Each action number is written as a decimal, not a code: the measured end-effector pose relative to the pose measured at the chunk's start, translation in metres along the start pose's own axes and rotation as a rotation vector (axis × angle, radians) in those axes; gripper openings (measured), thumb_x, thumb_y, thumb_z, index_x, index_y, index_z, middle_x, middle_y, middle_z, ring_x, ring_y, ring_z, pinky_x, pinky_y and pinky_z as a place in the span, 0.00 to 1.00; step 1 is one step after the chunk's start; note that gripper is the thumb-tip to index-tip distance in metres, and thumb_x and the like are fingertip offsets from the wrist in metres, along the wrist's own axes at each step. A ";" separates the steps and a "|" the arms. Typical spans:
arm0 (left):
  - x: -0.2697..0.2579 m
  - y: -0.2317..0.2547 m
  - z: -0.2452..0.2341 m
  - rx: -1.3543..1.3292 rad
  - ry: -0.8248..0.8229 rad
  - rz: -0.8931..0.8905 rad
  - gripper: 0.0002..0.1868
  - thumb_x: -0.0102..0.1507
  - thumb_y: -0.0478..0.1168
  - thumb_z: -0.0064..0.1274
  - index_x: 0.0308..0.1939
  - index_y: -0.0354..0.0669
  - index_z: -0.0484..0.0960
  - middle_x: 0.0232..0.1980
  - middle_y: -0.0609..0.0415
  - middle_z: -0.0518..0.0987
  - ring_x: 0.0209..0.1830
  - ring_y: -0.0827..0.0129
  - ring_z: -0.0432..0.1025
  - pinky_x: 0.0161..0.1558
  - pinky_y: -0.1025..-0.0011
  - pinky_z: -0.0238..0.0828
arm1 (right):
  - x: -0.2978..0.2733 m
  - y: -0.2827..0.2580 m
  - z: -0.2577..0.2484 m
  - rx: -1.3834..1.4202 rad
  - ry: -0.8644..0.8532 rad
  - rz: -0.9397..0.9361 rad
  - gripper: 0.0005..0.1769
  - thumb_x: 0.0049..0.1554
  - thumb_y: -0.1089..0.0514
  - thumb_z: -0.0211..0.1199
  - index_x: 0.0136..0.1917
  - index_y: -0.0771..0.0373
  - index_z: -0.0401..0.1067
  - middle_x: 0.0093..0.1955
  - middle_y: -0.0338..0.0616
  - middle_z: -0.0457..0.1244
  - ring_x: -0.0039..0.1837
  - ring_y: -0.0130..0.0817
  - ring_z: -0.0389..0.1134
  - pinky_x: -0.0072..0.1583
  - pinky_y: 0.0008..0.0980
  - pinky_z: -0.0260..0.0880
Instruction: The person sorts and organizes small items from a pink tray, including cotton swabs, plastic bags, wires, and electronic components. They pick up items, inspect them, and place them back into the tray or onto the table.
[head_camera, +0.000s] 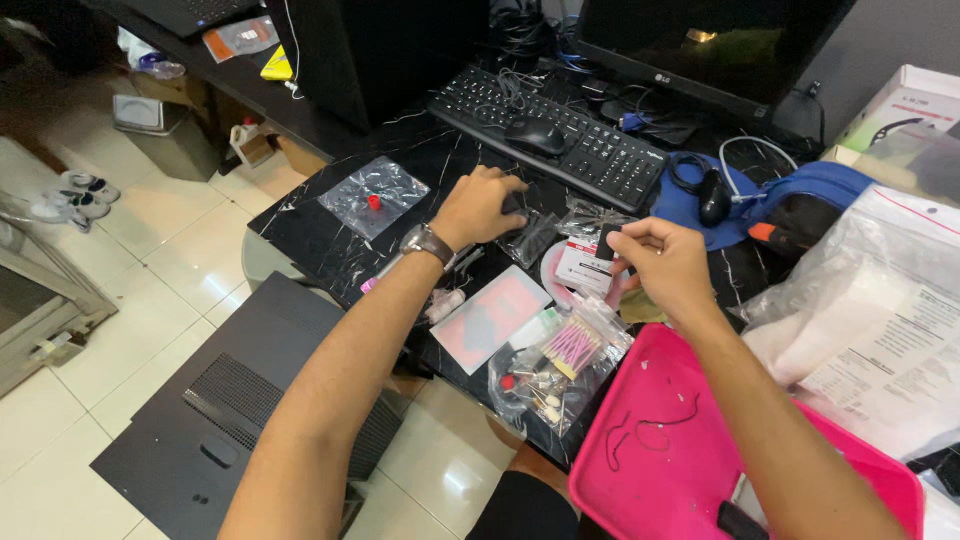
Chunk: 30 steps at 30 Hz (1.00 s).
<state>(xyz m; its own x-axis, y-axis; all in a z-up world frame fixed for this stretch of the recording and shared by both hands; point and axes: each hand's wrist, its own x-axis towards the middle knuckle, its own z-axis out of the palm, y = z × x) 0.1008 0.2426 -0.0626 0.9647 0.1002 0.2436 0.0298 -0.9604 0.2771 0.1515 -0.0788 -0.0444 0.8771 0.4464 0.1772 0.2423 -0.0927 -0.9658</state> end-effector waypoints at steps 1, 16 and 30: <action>-0.008 0.012 -0.004 -0.004 -0.002 -0.001 0.29 0.61 0.57 0.71 0.65 0.62 0.87 0.63 0.52 0.85 0.70 0.52 0.77 0.68 0.53 0.76 | 0.004 0.006 0.004 -0.003 -0.001 0.004 0.14 0.63 0.63 0.76 0.58 0.73 0.79 0.46 0.58 0.73 0.39 0.40 0.77 0.34 0.32 0.79; -0.022 0.052 -0.006 -0.412 -0.079 -0.356 0.07 0.59 0.51 0.67 0.33 0.56 0.91 0.31 0.51 0.88 0.43 0.45 0.87 0.46 0.55 0.84 | 0.014 0.014 0.013 0.065 0.021 0.081 0.14 0.64 0.61 0.77 0.57 0.73 0.78 0.46 0.57 0.73 0.39 0.40 0.78 0.32 0.31 0.80; -0.043 0.219 -0.057 -1.500 0.190 -0.240 0.13 0.61 0.43 0.69 0.39 0.36 0.87 0.38 0.49 0.79 0.42 0.66 0.80 0.37 0.55 0.93 | -0.095 -0.091 -0.022 0.010 -0.212 -0.262 0.11 0.57 0.69 0.77 0.52 0.74 0.80 0.82 0.56 0.59 0.70 0.45 0.73 0.66 0.46 0.79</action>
<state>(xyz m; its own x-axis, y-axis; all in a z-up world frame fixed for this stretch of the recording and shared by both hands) 0.0511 0.0431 0.0411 0.9255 0.3532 0.1366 -0.2211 0.2113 0.9521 0.0549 -0.1325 0.0303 0.6798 0.6290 0.3772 0.4427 0.0581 -0.8948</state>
